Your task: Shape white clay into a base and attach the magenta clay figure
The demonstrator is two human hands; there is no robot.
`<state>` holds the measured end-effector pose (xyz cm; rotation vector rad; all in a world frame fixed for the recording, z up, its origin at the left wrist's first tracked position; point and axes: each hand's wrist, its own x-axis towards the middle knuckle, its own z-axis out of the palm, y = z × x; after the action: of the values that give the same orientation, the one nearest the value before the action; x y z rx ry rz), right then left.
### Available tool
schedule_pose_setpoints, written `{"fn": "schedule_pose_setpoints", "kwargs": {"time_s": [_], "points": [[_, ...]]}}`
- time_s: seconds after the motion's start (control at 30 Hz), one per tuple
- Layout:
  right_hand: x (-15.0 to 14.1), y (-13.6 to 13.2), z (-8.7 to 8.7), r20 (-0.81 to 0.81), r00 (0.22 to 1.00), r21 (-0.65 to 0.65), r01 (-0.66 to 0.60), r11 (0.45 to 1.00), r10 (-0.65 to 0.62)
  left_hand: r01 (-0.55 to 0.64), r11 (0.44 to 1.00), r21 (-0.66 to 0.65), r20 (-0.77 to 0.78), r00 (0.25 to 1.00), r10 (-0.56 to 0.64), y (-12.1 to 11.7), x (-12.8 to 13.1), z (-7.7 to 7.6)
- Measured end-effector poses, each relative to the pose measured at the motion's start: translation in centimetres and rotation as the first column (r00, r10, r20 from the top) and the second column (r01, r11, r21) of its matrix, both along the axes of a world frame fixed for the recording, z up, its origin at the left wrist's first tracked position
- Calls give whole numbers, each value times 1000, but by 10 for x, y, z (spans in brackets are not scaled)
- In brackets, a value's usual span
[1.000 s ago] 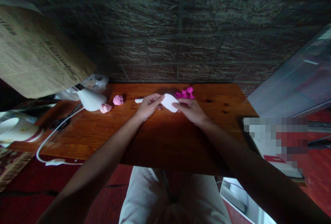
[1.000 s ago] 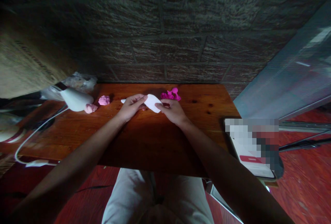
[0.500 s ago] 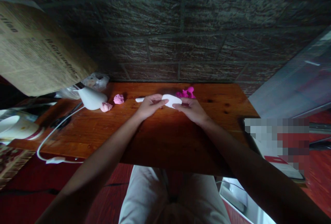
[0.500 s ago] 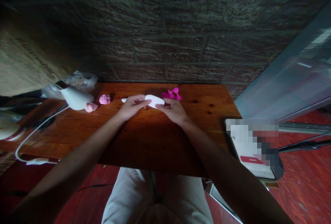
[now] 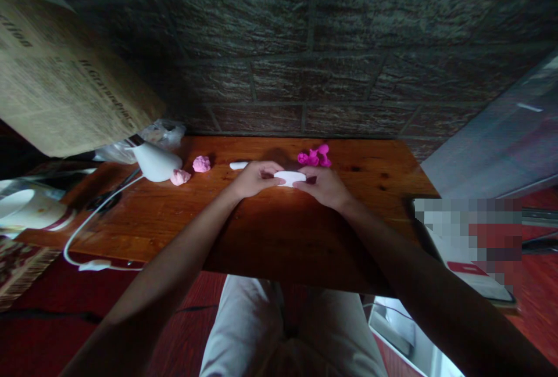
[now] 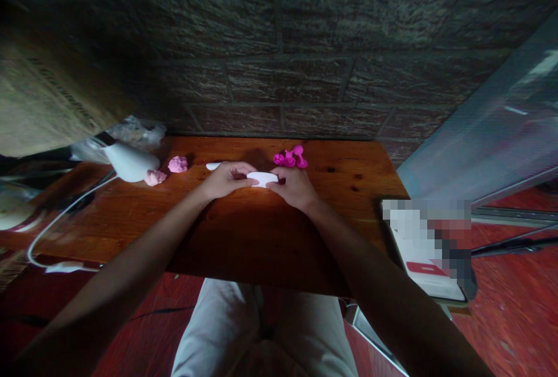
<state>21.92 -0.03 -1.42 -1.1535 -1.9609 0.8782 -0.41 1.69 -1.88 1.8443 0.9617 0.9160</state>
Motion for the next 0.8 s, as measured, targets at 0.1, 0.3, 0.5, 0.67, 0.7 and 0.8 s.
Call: {"fn": "schedule_pose_setpoints", "kwargs": {"time_s": [0.1, 0.3, 0.5, 0.67, 0.7, 0.8], "points": [[0, 1, 0, 43, 999, 15, -9, 1000, 9, 18, 1000, -5, -17, 1000, -19, 1, -1, -1], [3, 2, 0, 51, 998, -6, -27, 1000, 28, 34, 999, 14, -21, 999, -34, 2, -1, -2], [10, 6, 1, -37, 995, -77, -98, 992, 95, 41, 998, 39, -37, 999, -39, 2, -1, -2], [12, 9, 4, 3, 996, -108, -88, 990, 89, 58, 998, 12, -48, 997, -57, 3, -2, -3], [12, 8, 4, 9, 996, -104, -89, 991, 90, 61, 998, 5, -49, 997, -61, 3, -2, -3], [11, 6, 5, 8, 995, -97, -99, 990, 100, 55, 998, -8, -56, 997, -55, 3, -3, -2]]}}
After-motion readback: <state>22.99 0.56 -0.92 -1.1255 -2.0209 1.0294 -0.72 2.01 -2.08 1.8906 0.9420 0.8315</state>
